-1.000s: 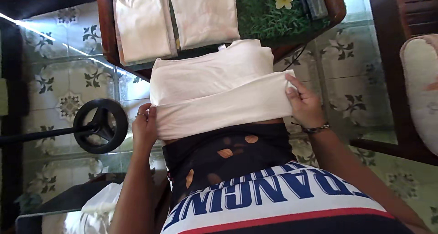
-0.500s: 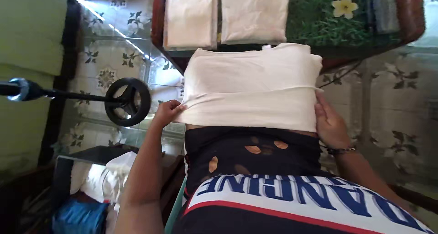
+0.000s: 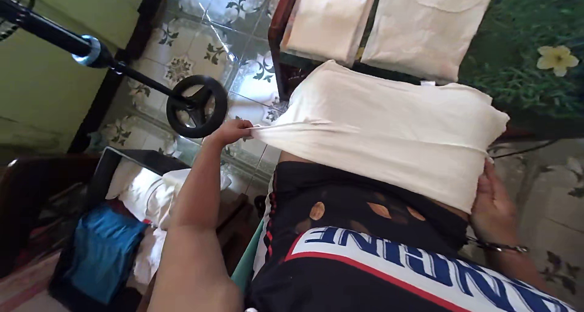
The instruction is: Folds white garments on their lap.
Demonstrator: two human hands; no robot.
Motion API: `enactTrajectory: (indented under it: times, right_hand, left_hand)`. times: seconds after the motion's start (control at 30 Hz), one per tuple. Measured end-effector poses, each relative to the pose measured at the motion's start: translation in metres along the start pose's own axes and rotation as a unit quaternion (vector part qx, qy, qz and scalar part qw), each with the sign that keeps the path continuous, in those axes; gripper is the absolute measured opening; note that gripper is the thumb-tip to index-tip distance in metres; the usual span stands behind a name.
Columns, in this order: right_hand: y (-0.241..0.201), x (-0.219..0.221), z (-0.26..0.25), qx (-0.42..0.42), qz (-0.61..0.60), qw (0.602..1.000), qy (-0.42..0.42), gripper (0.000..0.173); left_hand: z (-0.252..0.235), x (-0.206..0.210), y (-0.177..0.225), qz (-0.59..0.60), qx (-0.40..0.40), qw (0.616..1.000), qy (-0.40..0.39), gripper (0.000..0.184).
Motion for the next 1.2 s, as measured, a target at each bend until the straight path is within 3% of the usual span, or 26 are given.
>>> enactTrajectory:
  times: [0.1, 0.27, 0.37, 0.43, 0.6, 0.73, 0.83, 1.03, 1.2]
  right_hand:
    - [-0.003, 0.0, 0.0, -0.001, -0.002, 1.0, 0.001, 0.057]
    - [0.005, -0.001, 0.0, -0.008, 0.004, 1.0, 0.0, 0.058]
    - [0.004, -0.002, 0.0, -0.012, 0.006, 1.0, 0.005, 0.058]
    - [0.003, -0.002, 0.001, -0.014, 0.006, 1.0, 0.006, 0.059]
    - [0.003, -0.001, 0.0, -0.018, -0.001, 1.0, 0.0, 0.059]
    - [0.001, -0.002, 0.0, -0.007, 0.01, 1.0, 0.004, 0.057]
    - [0.002, -0.002, 0.0, -0.012, -0.003, 1.0, 0.008, 0.057]
    - [0.007, 0.0, -0.001, -0.012, -0.019, 1.0, 0.01, 0.056]
    - [0.008, -0.002, -0.001, -0.011, -0.008, 1.0, 0.013, 0.057]
  left_hand:
    - [0.008, 0.0, -0.018, 0.098, -0.02, 0.995, -0.007, 0.025]
    - [0.028, -0.016, -0.055, 0.142, -0.047, 0.988, 0.047, 0.023]
    - [0.038, -0.018, -0.069, 0.152, -0.069, 0.984, 0.058, 0.05]
    - [0.043, -0.018, -0.07, 0.17, -0.063, 0.981, 0.064, 0.054]
    - [0.052, -0.026, -0.094, 0.245, -0.009, 0.959, 0.145, 0.009]
    - [0.06, -0.028, -0.109, 0.29, -0.065, 0.941, 0.162, 0.024]
    - [0.064, -0.026, -0.112, 0.327, -0.101, 0.927, 0.15, 0.021]
    - [0.069, -0.04, -0.109, 0.458, -0.031, 0.868, 0.189, 0.026]
    - [0.07, -0.05, -0.123, 0.42, -0.037, 0.878, 0.227, 0.022]
Point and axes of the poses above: each hand's wrist, its own z-axis away from the middle knuckle, its own x-axis out of the palm, y = z × x, the point moved 8 cm from there along -z, towards the middle knuckle, and after that the axes turned 2 degrees about -y, right-handed, at the moved point
